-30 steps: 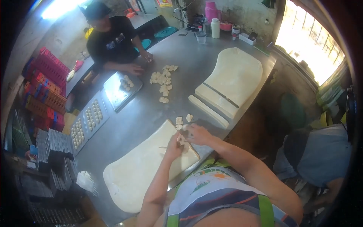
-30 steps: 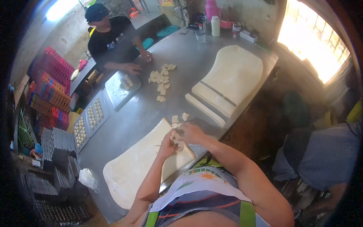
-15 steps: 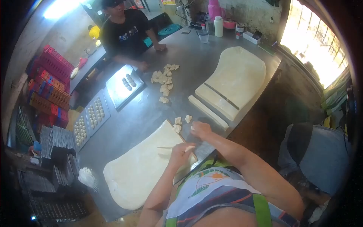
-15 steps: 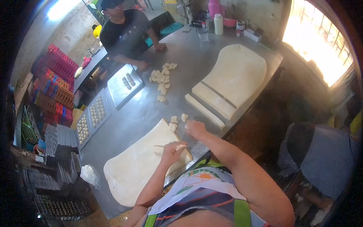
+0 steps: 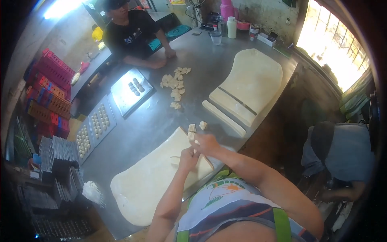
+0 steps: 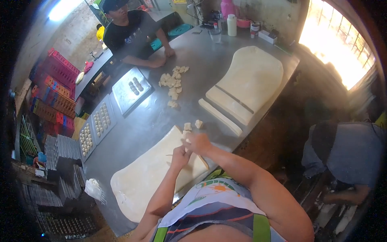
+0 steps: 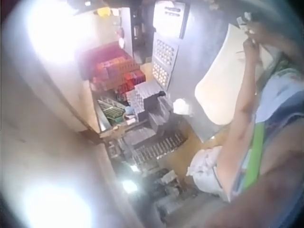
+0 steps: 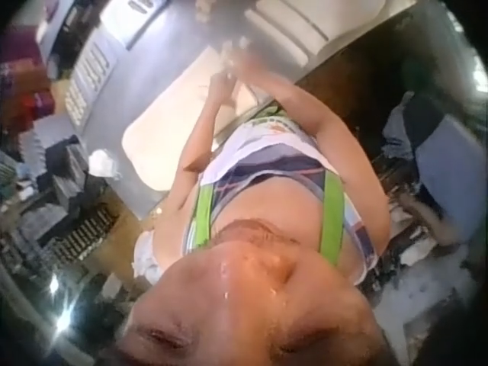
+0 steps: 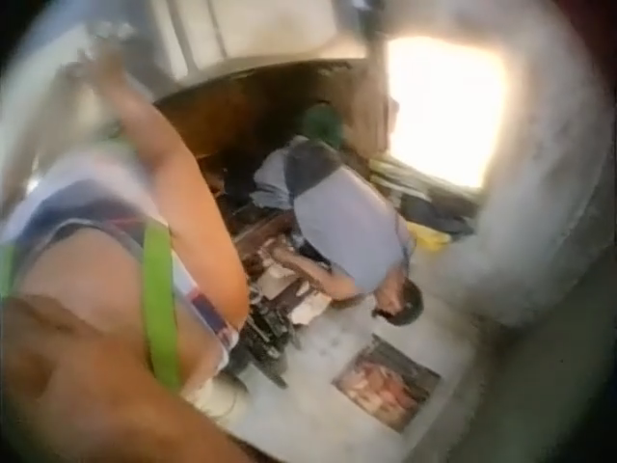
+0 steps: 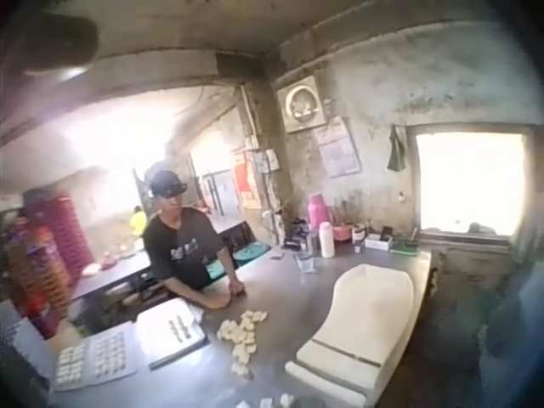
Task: Cutting sheets of dough into smaller uniform pieces on a bakery workbench.
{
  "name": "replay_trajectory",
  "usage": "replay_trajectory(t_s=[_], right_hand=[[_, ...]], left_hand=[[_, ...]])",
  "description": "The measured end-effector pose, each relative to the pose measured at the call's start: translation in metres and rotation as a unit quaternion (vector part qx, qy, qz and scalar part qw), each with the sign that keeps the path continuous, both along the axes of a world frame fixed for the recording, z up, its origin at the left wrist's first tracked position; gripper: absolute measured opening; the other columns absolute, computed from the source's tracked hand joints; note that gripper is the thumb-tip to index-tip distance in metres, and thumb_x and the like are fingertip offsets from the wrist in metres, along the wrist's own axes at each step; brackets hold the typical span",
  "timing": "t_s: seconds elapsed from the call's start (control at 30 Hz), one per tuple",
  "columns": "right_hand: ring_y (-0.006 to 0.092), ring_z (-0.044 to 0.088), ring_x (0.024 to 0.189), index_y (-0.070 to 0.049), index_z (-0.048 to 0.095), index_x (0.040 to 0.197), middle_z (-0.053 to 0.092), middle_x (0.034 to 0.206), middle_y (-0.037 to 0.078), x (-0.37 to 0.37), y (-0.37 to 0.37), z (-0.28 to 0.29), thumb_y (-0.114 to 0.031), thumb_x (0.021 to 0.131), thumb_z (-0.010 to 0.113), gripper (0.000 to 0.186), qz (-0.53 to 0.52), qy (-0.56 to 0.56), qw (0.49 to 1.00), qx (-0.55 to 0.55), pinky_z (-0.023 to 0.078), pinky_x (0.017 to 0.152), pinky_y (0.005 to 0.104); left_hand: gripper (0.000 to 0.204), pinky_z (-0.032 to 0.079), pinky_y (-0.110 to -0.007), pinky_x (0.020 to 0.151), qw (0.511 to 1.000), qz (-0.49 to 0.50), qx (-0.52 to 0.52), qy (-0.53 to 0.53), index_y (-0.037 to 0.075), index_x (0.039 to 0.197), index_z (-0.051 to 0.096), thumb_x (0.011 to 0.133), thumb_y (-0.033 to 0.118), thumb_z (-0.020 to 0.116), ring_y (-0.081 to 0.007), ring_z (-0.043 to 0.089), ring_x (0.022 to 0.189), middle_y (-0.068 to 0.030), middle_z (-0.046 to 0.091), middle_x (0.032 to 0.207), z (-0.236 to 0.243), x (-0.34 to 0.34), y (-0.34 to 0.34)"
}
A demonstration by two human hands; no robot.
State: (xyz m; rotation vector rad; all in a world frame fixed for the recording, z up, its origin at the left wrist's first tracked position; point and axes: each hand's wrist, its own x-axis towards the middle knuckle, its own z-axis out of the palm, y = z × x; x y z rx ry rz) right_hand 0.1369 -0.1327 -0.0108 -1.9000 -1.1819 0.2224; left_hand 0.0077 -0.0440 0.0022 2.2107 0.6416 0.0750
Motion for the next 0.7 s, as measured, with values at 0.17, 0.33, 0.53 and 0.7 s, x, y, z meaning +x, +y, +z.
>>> replay_trajectory(t_s=[0.17, 0.33, 0.53, 0.7], right_hand=[[0.0385, 0.064, 0.094, -0.007, 0.064, 0.111, 0.065, 0.101, 0.021, 0.017, -0.011, -0.009, -0.043, 0.081, 0.071, 0.047, -0.015, -0.065, 0.977, -0.205, 0.05, 0.081, 0.0477], [0.038, 0.063, 0.095, -0.007, 0.063, 0.115, 0.065, 0.102, 0.019, -0.017, -0.002, 0.022, -0.04, 0.082, 0.072, 0.048, 0.175, 0.043, 0.983, -0.039, 0.05, 0.083, 0.0453], [0.0339, 0.065, 0.092, -0.008, 0.068, 0.089, 0.068, 0.096, 0.016, -0.012, 0.011, 0.033, -0.034, 0.086, 0.066, 0.026, 0.116, 0.014, 0.989, 0.09, 0.051, 0.079, 0.0447], [0.0322, 0.065, 0.099, -0.008, 0.067, 0.1, 0.068, 0.103, 0.017, 0.025, 0.007, 0.022, -0.04, 0.085, 0.07, 0.035, 0.024, 0.004, 0.98, -0.196, 0.051, 0.079, 0.0444]], left_hand=[[0.025, 0.052, -0.04, 0.077, 0.982, -0.095, -0.042, -0.159, 0.005, 0.108, 0.068, 0.087, 0.019, 0.069, -0.0368, 0.067, 0.09, -0.0188, 0.07, 0.096, 0.005, -0.024, 0.002], [0.07, 0.049, -0.04, 0.093, 0.986, -0.039, 0.016, -0.161, 0.002, 0.144, 0.038, 0.08, -0.003, 0.065, -0.0375, 0.059, 0.113, -0.0217, 0.053, 0.132, -0.016, -0.032, 0.028], [0.031, 0.05, -0.03, 0.066, 0.985, -0.005, -0.086, -0.15, 0.002, 0.115, 0.065, 0.087, -0.004, 0.055, -0.0144, 0.062, 0.075, -0.0068, 0.067, 0.086, -0.006, -0.014, 0.03], [0.018, 0.052, -0.037, 0.074, 0.982, -0.13, 0.139, -0.021, 0.003, 0.1, 0.069, 0.09, 0.005, 0.055, -0.0243, 0.068, 0.08, -0.011, 0.071, 0.081, 0.01, -0.013, 0.0]])
